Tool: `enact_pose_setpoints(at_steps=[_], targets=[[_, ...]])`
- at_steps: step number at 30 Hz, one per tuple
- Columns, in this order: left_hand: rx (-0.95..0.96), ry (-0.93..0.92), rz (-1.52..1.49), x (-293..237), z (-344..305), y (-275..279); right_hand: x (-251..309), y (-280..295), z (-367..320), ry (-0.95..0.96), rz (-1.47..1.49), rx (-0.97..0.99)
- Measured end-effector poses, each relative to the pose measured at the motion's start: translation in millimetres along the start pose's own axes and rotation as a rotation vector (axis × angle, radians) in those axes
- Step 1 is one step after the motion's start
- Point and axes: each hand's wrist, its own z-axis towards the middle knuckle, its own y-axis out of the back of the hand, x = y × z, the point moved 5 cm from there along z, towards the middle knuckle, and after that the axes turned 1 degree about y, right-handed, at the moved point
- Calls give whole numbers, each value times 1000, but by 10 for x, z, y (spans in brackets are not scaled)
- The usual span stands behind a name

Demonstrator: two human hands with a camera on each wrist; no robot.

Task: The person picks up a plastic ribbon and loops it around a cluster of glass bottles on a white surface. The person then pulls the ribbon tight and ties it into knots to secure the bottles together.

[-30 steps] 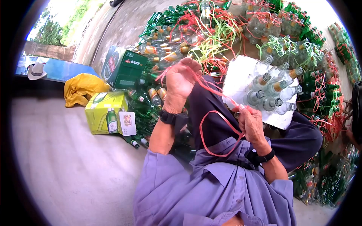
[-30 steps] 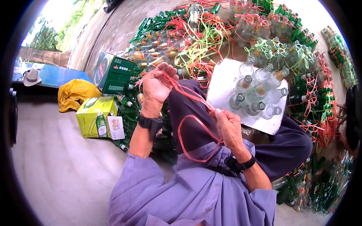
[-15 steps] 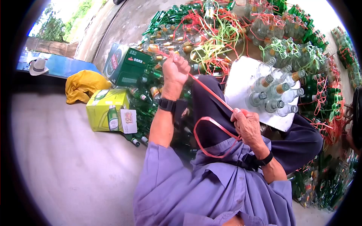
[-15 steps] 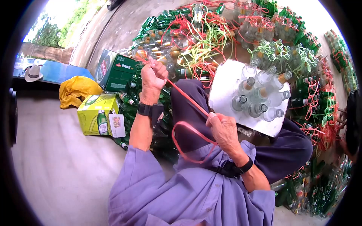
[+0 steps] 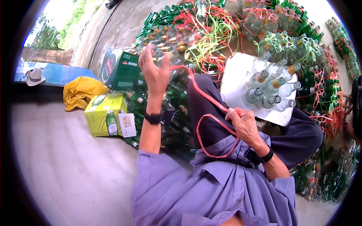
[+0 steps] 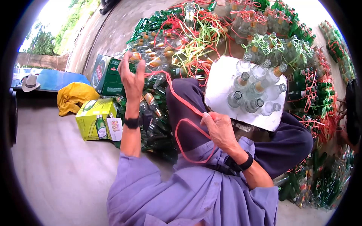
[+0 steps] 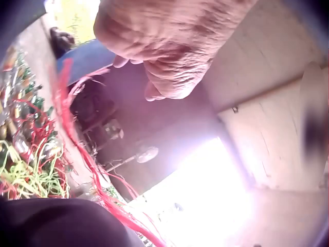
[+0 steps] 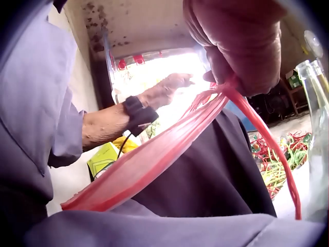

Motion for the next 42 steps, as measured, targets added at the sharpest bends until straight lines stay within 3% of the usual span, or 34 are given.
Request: enact_pose_setpoints(at_steps=[1, 3, 4, 5, 6, 7, 8, 10, 11, 12, 14, 19, 22, 28, 30, 36, 38, 42], targets=[[-9, -416, 302, -501, -102, 1, 13, 11, 6, 3, -4, -10], [459, -462, 59, -1047, -473, -258, 61, 17, 15, -3, 0, -7], [638, -571, 7, -1317, -711, -389, 37, 6, 15, -4, -4, 0], [700, -636, -174, -1356, -993, -550, 57, 12, 12, 130, -17, -23], [933, -572, -132, -1369, -1228, -698, 84, 29, 7, 268, -28, -47], [963, -499, -34, -1361, -1336, -763, 123, 57, -15, 430, -130, -42], [962, -501, -33, -1308, -1368, -779, 128, 82, -51, 432, -130, -43], [854, -387, -74, -1186, -1354, -812, -66, 153, -113, -27, 113, -17], [741, -418, -135, -1230, -1289, -771, -109, 207, -146, -99, 120, -24], [743, -419, -135, -1200, -1272, -751, -92, 251, -177, -99, 122, -25], [938, -470, -121, -1150, -1309, -733, 24, 277, -249, -63, 152, 60], [984, -454, -181, -1124, -1126, -662, 72, 326, -340, -74, 180, 84], [846, -399, -102, -1047, -807, -540, 9, 521, -335, -133, 319, 70], [622, -303, 1, -1073, -196, -330, 216, 755, -237, -32, 349, 171], [468, -291, -81, -1197, -18, -269, 312, 796, -223, -10, 339, 218], [355, -366, -146, -1480, 259, -222, 517, 1018, -226, 130, 261, 196], [400, -171, -187, -1468, 329, -231, 507, 1097, -264, 136, 276, 155], [339, -232, -273, -1556, 481, -292, 502, 1362, -433, 140, 203, 44]])
